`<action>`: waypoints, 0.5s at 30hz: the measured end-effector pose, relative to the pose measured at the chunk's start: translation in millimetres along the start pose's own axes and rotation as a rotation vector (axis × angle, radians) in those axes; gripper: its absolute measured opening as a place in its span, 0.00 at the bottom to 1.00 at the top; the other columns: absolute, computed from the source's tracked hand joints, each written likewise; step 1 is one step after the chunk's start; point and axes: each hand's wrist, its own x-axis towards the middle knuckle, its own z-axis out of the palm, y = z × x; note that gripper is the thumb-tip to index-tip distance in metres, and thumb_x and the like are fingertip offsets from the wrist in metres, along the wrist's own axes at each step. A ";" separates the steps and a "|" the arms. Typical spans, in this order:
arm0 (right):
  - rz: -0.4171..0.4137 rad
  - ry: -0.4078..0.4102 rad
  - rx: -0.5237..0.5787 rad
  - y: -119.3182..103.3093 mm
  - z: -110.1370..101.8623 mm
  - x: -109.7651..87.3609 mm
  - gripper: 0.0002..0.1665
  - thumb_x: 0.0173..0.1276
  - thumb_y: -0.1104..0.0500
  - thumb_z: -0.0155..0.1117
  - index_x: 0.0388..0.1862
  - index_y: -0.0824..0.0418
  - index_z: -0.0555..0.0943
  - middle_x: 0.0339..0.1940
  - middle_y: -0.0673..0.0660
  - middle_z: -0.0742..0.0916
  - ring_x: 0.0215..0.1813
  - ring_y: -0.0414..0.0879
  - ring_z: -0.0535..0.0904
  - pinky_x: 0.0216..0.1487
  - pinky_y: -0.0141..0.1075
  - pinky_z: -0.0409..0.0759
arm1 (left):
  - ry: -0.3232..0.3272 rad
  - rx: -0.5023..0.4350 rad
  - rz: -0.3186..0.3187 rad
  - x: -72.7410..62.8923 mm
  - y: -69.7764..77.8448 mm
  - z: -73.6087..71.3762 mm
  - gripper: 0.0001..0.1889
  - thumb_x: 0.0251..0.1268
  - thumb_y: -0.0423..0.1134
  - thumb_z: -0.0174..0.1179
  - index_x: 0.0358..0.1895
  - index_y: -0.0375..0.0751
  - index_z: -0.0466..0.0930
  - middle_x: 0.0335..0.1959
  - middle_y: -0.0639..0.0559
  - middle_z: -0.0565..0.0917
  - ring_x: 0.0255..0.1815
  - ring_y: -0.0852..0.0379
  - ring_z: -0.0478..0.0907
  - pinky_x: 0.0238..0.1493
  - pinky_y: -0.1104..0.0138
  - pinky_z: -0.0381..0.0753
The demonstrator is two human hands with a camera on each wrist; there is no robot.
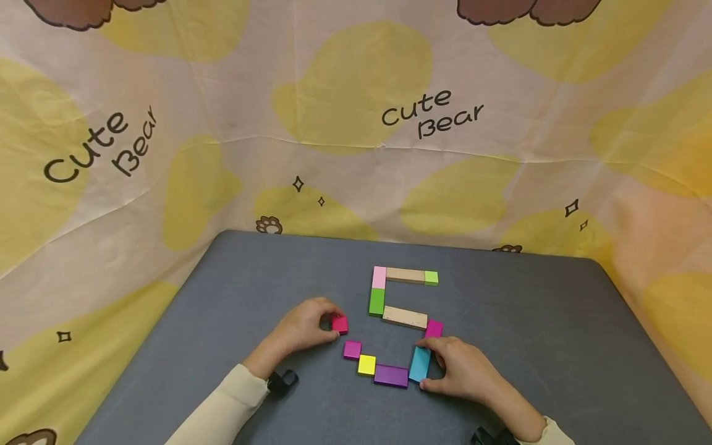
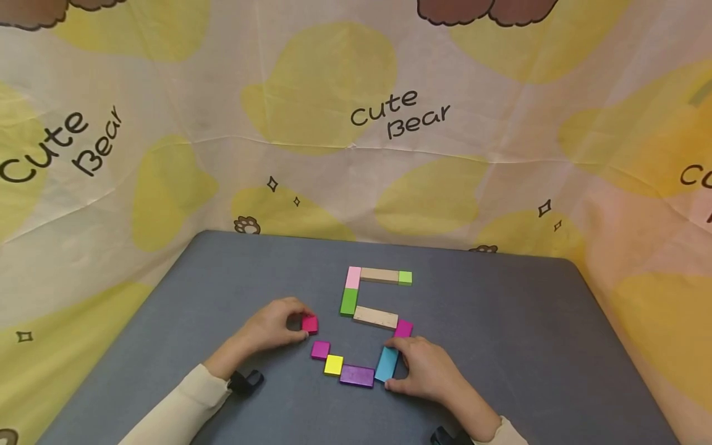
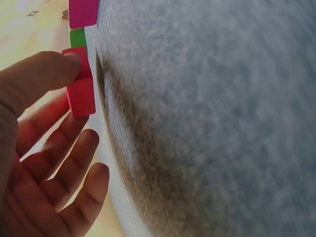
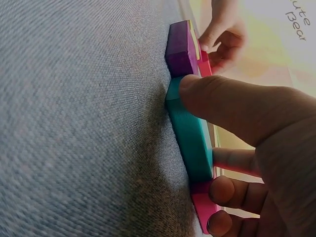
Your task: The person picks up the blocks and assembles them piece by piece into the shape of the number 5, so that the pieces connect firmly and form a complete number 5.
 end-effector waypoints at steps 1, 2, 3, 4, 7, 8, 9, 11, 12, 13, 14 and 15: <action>-0.001 0.000 0.002 -0.1 -0.2 -0.1 0.37 0.46 0.39 0.76 0.55 0.50 0.79 0.22 0.42 0.71 0.29 0.34 0.65 0.28 0.30 0.63 | -0.008 0.002 0.013 0.3 -0.3 0.9 0.16 0.50 0.42 0.71 0.44 0.48 0.85 0.39 0.57 0.82 0.38 0.61 0.75 0.42 0.64 0.78; -0.002 -0.002 0.004 -0.1 -0.2 0.0 0.37 0.46 0.39 0.76 0.55 0.50 0.79 0.23 0.42 0.71 0.29 0.34 0.65 0.28 0.30 0.63 | -0.017 0.002 0.023 0.4 -0.3 1.5 0.16 0.50 0.43 0.71 0.44 0.49 0.85 0.39 0.58 0.83 0.38 0.61 0.75 0.43 0.64 0.78; -0.002 -0.003 0.006 -0.3 -0.4 0.0 0.37 0.46 0.39 0.76 0.55 0.50 0.79 0.23 0.42 0.71 0.29 0.34 0.65 0.28 0.30 0.63 | -0.027 -0.005 0.032 0.3 -0.1 1.7 0.16 0.50 0.42 0.71 0.45 0.48 0.85 0.39 0.57 0.83 0.38 0.61 0.75 0.44 0.64 0.78; -0.003 -0.004 0.007 -0.3 -0.4 0.0 0.37 0.47 0.39 0.76 0.55 0.50 0.79 0.23 0.42 0.71 0.29 0.34 0.65 0.28 0.30 0.63 | -0.036 -0.006 0.038 0.4 -0.3 2.3 0.16 0.50 0.42 0.71 0.45 0.49 0.85 0.39 0.58 0.83 0.39 0.61 0.75 0.44 0.64 0.78; -0.007 -0.004 0.009 -0.7 -0.5 -0.1 0.37 0.47 0.39 0.76 0.55 0.50 0.79 0.23 0.42 0.72 0.30 0.34 0.66 0.28 0.30 0.63 | -0.054 -0.015 0.050 0.6 -0.4 3.4 0.15 0.50 0.42 0.71 0.45 0.49 0.85 0.39 0.58 0.83 0.39 0.62 0.76 0.45 0.63 0.78; -0.008 -0.004 0.008 -0.6 -0.4 -0.1 0.37 0.47 0.39 0.76 0.55 0.50 0.78 0.23 0.42 0.72 0.30 0.34 0.66 0.29 0.30 0.63 | -0.058 -0.019 0.052 0.6 -0.3 3.7 0.15 0.50 0.42 0.71 0.45 0.49 0.85 0.39 0.58 0.83 0.39 0.62 0.76 0.45 0.64 0.78; -0.010 -0.002 0.008 -0.6 -0.4 -0.3 0.37 0.46 0.39 0.76 0.55 0.50 0.78 0.23 0.42 0.72 0.30 0.34 0.66 0.29 0.30 0.63 | -0.061 -0.020 0.054 0.9 -0.4 4.1 0.15 0.50 0.42 0.71 0.44 0.49 0.85 0.39 0.59 0.83 0.39 0.62 0.76 0.45 0.64 0.78; -0.016 0.001 0.006 -0.1 0.1 -0.5 0.37 0.46 0.39 0.76 0.55 0.50 0.78 0.23 0.42 0.72 0.30 0.34 0.65 0.28 0.30 0.63 | -0.066 -0.027 0.063 1.2 0.2 4.2 0.15 0.50 0.42 0.71 0.44 0.48 0.85 0.39 0.58 0.83 0.38 0.62 0.75 0.44 0.64 0.78; -0.018 0.002 0.005 0.1 0.2 -0.5 0.37 0.46 0.39 0.76 0.55 0.50 0.78 0.23 0.42 0.72 0.30 0.34 0.65 0.28 0.30 0.63 | -0.069 -0.026 0.069 1.4 0.6 4.2 0.15 0.51 0.42 0.70 0.45 0.48 0.85 0.39 0.59 0.83 0.38 0.62 0.75 0.44 0.64 0.78; -0.021 0.005 0.004 0.5 0.4 -0.4 0.37 0.46 0.40 0.76 0.55 0.50 0.78 0.23 0.42 0.71 0.29 0.34 0.65 0.28 0.30 0.63 | -0.073 -0.030 0.074 1.7 1.0 4.1 0.15 0.51 0.42 0.70 0.45 0.48 0.85 0.38 0.58 0.83 0.38 0.62 0.75 0.44 0.65 0.78; -0.022 0.008 0.001 0.6 0.4 -0.3 0.37 0.46 0.40 0.76 0.55 0.50 0.78 0.23 0.42 0.71 0.29 0.34 0.65 0.28 0.30 0.63 | -0.078 -0.031 0.075 2.0 1.5 4.0 0.15 0.51 0.42 0.70 0.45 0.48 0.85 0.39 0.59 0.83 0.38 0.63 0.75 0.44 0.65 0.78; -0.023 0.010 -0.003 0.9 0.6 -0.2 0.36 0.46 0.40 0.76 0.55 0.50 0.79 0.23 0.42 0.71 0.29 0.34 0.65 0.28 0.30 0.63 | -0.083 -0.034 0.075 2.3 2.0 3.7 0.16 0.51 0.42 0.70 0.45 0.48 0.85 0.39 0.58 0.83 0.38 0.63 0.74 0.44 0.65 0.78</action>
